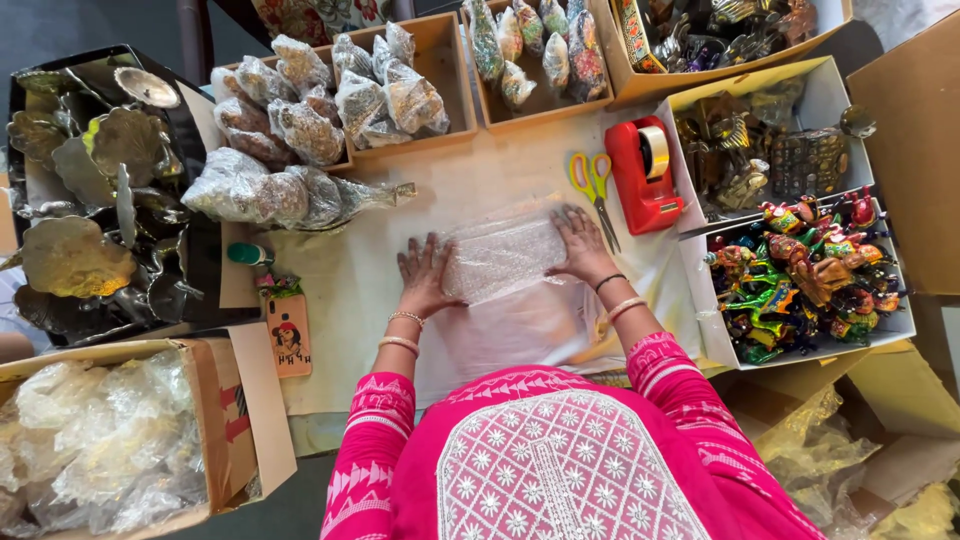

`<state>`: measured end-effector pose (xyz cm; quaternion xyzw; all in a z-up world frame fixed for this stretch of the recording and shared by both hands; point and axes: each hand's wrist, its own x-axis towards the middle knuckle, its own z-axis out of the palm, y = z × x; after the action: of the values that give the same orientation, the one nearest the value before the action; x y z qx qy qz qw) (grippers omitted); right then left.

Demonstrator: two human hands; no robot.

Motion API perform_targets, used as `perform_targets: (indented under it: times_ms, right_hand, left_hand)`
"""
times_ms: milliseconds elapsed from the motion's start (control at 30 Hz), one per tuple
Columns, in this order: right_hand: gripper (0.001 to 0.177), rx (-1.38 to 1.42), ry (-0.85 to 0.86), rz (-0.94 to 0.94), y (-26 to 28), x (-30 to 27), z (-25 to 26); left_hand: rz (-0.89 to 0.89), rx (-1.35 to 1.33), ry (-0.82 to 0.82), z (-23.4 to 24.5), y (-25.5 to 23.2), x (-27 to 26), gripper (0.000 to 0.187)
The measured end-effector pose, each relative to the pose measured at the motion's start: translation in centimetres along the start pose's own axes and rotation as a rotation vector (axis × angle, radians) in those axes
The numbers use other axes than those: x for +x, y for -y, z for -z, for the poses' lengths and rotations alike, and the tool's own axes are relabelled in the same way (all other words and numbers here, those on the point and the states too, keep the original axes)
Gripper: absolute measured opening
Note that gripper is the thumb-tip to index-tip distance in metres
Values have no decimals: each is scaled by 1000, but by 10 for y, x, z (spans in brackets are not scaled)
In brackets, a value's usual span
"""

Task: The person wraps small decorative items and rectangular boxes in bubble wrap. They pick up items from boxes, place them on a sheet of bubble wrap, fold the wrap around the items, and secure them with rubber bands. The wrapped items are then placed into a cardboard box.

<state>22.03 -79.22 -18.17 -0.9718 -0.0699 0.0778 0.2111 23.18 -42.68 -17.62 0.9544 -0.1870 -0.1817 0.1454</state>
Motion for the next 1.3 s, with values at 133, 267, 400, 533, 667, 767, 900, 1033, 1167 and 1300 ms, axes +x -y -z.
perform_targets:
  times_ms: [133, 267, 400, 533, 667, 767, 900, 1033, 1167, 1300]
  right_hand:
    - [119, 3, -80, -41, 10, -21, 3]
    - [94, 8, -160, 62, 28, -51, -4]
    - [84, -64, -84, 137, 32, -86, -18]
    - [77, -71, -78, 66, 25, -115, -11]
    - [69, -76, -109, 31, 16, -138, -11]
    - [62, -33, -182, 10, 16, -153, -2]
    - [62, 21, -311, -81, 36, -166, 33]
    - [70, 13, -320, -112, 23, -175, 24]
    - [41, 102, -258, -202, -5, -184, -3]
    - [33, 209, -338, -300, -5, -173, 23]
  left_hand:
    - [92, 38, 14, -33, -1, 1, 135]
    - [-161, 233, -450, -78, -11, 13, 97]
    - [-158, 59, -31, -26, -57, 9, 110]
    - [-148, 76, 33, -11, -54, 12, 115]
    - [-58, 118, 117, 6, -66, 17, 125]
    - [-90, 198, 107, -2, -75, 15, 124]
    - [-184, 126, -35, -25, -78, 3, 113]
    - [-199, 118, 15, -35, -66, -3, 110]
    - [-231, 102, -35, -35, -67, -4, 109]
    - [-211, 110, -8, -35, -68, -4, 109]
